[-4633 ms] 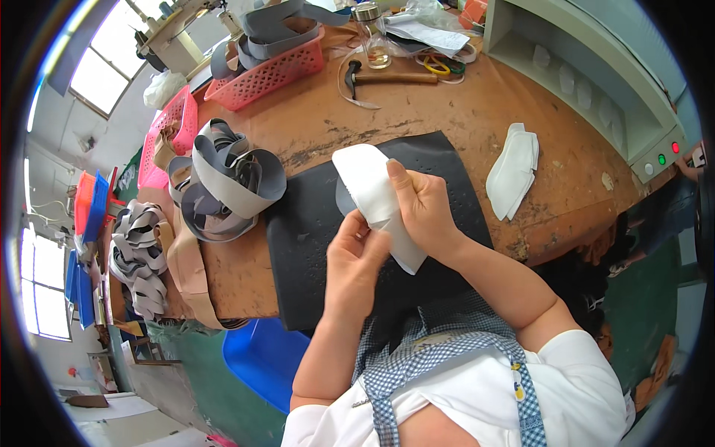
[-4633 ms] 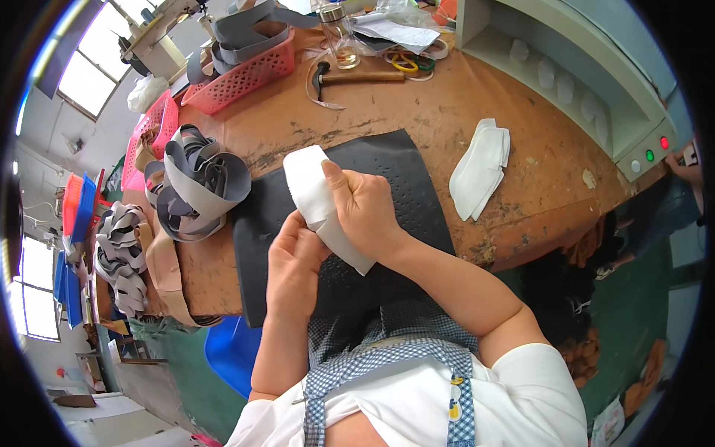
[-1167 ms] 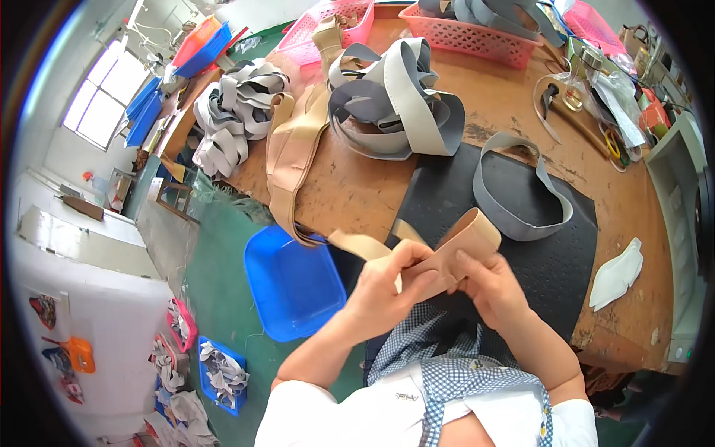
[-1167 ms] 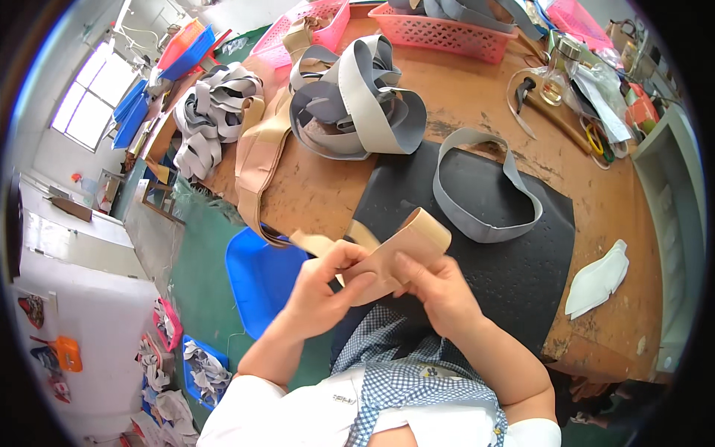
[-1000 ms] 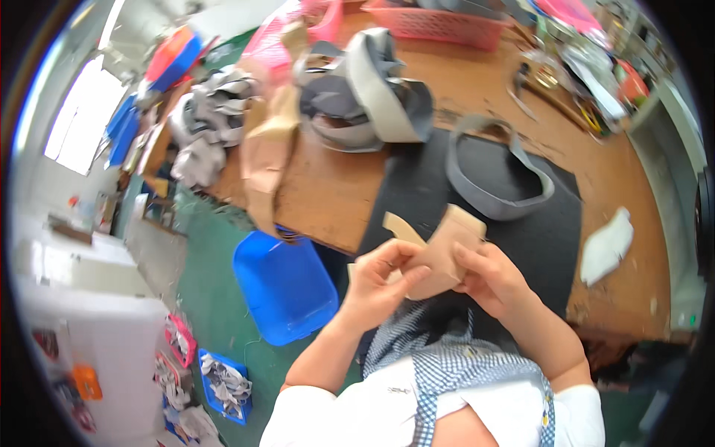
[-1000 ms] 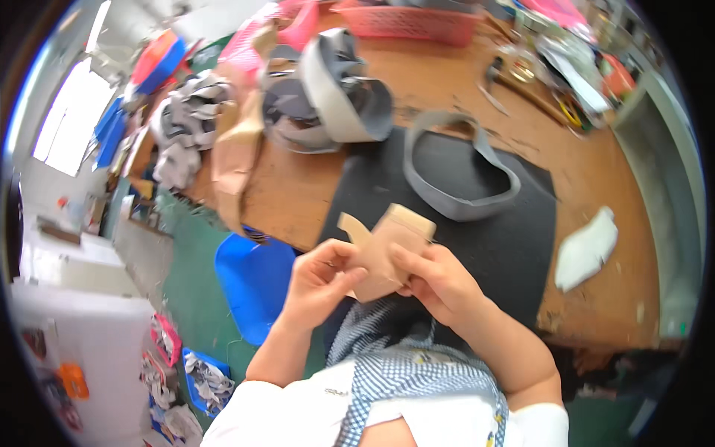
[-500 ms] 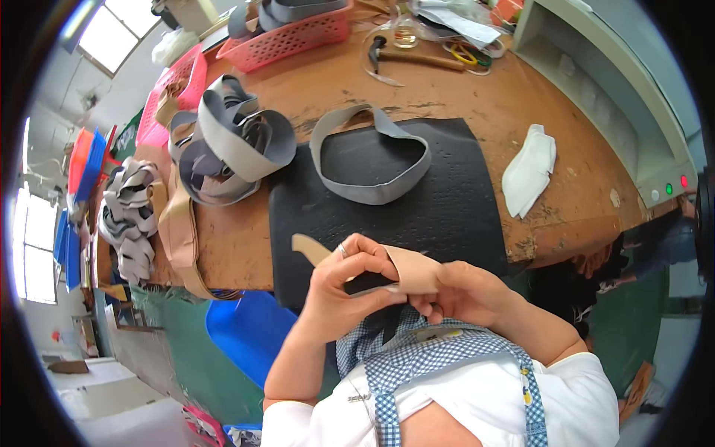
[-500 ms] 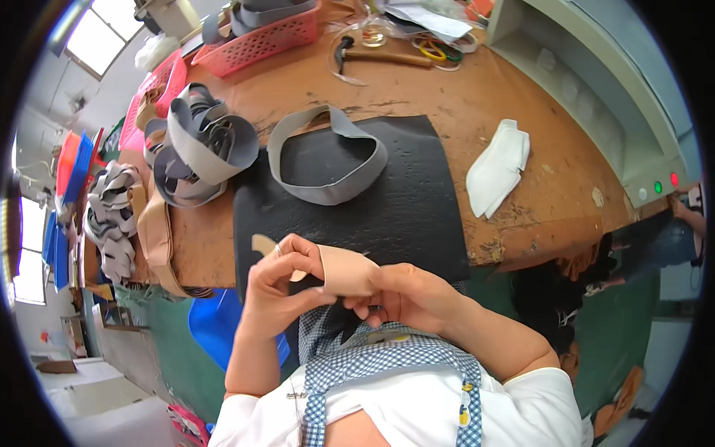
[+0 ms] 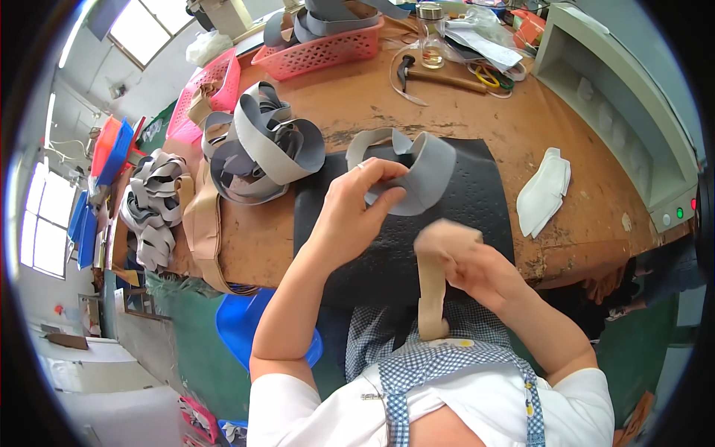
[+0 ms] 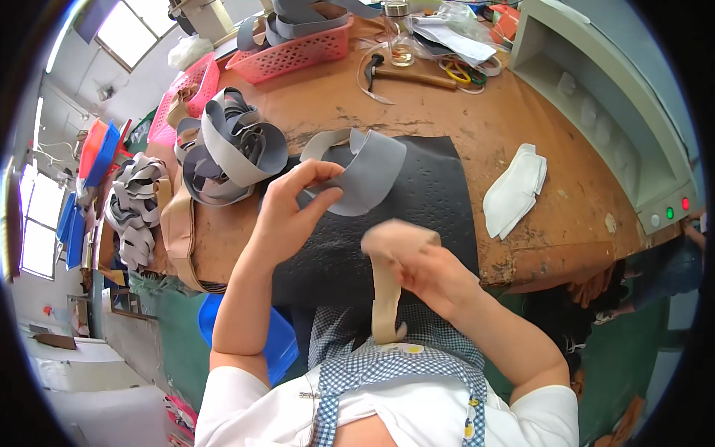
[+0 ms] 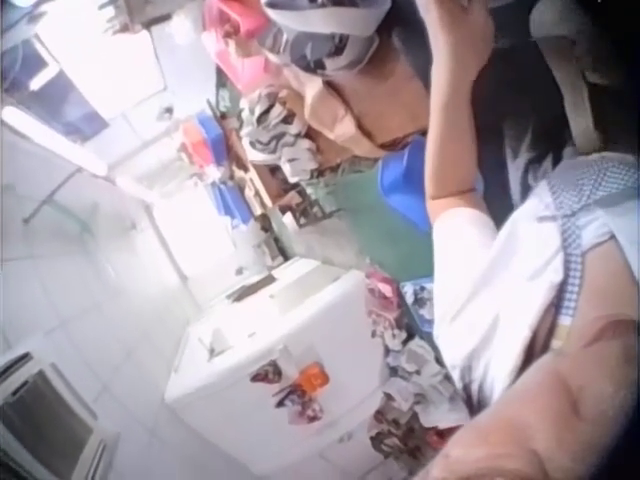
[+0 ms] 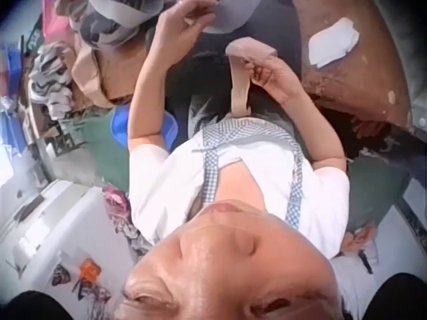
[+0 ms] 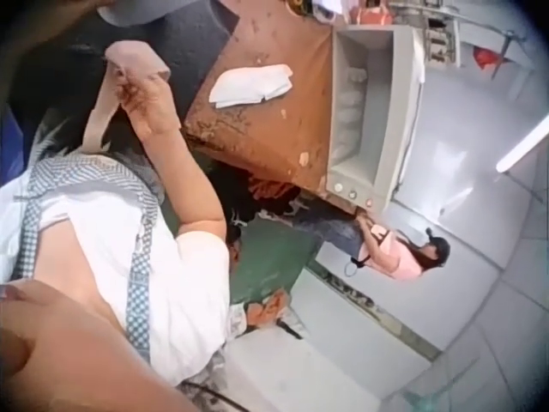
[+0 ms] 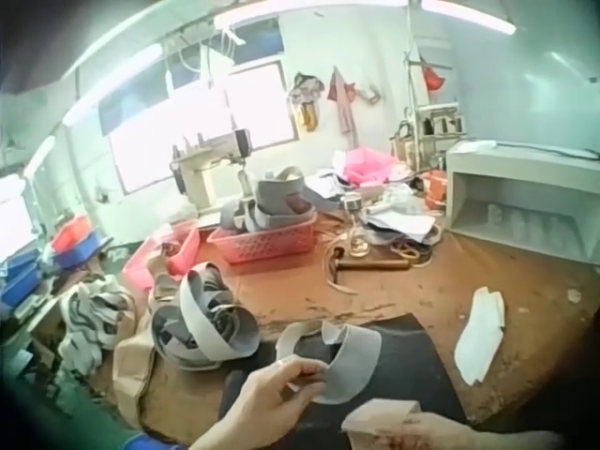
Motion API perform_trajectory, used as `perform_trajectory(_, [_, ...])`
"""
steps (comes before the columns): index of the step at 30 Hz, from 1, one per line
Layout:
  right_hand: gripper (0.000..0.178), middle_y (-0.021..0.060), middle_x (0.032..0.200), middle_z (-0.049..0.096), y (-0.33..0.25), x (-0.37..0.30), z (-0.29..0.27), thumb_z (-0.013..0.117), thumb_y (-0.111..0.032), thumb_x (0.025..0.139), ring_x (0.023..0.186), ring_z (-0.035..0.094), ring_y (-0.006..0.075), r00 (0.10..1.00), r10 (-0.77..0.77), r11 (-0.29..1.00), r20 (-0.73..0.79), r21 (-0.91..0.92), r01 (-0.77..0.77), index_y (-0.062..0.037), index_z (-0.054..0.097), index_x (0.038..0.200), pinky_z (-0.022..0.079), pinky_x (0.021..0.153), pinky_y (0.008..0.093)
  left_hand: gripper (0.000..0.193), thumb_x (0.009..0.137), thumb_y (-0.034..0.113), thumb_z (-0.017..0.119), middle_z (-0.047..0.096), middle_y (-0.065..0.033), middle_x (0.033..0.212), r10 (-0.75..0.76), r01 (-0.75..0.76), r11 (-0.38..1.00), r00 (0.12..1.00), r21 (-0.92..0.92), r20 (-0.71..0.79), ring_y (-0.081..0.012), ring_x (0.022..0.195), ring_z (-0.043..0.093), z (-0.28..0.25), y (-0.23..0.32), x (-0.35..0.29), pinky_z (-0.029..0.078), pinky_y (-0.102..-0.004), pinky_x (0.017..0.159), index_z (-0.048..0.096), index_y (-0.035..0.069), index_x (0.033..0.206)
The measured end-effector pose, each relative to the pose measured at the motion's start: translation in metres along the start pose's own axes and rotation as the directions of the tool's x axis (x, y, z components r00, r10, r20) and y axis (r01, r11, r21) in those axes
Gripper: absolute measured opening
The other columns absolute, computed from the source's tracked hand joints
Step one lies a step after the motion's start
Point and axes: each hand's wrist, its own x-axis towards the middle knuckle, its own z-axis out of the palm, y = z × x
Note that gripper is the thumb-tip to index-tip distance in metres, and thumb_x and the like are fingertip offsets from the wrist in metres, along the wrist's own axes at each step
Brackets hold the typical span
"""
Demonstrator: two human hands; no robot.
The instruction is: Aligning and sticking reinforcement strips and components onto shoe upper parts at a factory workbench.
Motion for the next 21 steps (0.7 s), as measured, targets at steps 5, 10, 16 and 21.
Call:
perform_trajectory(5, [0.041, 0.0125, 0.124, 0.062, -0.004, 0.069, 0.024, 0.066, -0.019, 0.095, 0.105, 0.066, 0.0167, 0.843, -0.190, 0.974, 0.503, -0.009, 0.225, 0.0027, 0.058, 0.129, 0.055, 0.090, 0.0284, 0.025, 0.079, -0.007, 0.071, 0.066, -0.0094, 0.091, 0.111, -0.100, 0.990, 0.986, -0.098, 0.122, -0.0198, 0.089, 0.064, -0.002, 0.038, -0.030, 0.050, -0.0310, 0.079, 0.069, -0.001, 0.103])
perform_trajectory(10, [0.056, 0.0139, 0.132, 0.060, 0.009, 0.082, 0.009, 0.069, -0.027, 0.092, 0.116, 0.064, 0.0205, 0.849, -0.192, 0.980, 0.492, 0.045, 0.195, 0.0019, 0.052, 0.138, 0.054, 0.098, 0.0339, 0.024, 0.083, -0.009, 0.074, 0.062, -0.0071, 0.107, -0.159, 0.137, 0.931, 0.986, -0.339, -0.039, -0.0132, 0.094, 0.062, 0.019, 0.017, -0.063, 0.051, -0.0259, 0.083, 0.069, -0.005, 0.106])
perform_trajectory(16, [0.056, 0.0137, 0.133, 0.060, 0.026, 0.052, -0.008, 0.067, -0.028, 0.095, 0.116, 0.064, 0.0223, 0.904, -0.202, 0.979, 0.377, 0.073, 0.188, -0.0005, 0.048, 0.140, 0.056, 0.097, 0.0369, 0.014, 0.084, -0.005, 0.075, 0.063, -0.0057, 0.101, -0.204, 0.167, 0.916, 0.977, -0.366, -0.066, -0.0115, 0.092, 0.061, 0.031, 0.002, -0.077, 0.050, -0.0249, 0.085, 0.067, -0.002, 0.095])
perform_trajectory(21, [0.051, 0.0120, 0.131, 0.060, 0.022, 0.045, -0.015, 0.066, -0.022, 0.096, 0.115, 0.065, 0.0222, 0.938, -0.113, 0.991, 0.328, -0.028, 0.129, -0.0025, 0.047, 0.139, 0.056, 0.098, 0.0387, 0.014, 0.088, 0.000, 0.074, 0.065, -0.0022, 0.091, -0.323, 0.260, 0.857, 0.944, -0.445, -0.069, -0.0104, 0.089, 0.059, 0.034, 0.004, -0.074, 0.048, -0.0239, 0.084, 0.064, -0.001, 0.098])
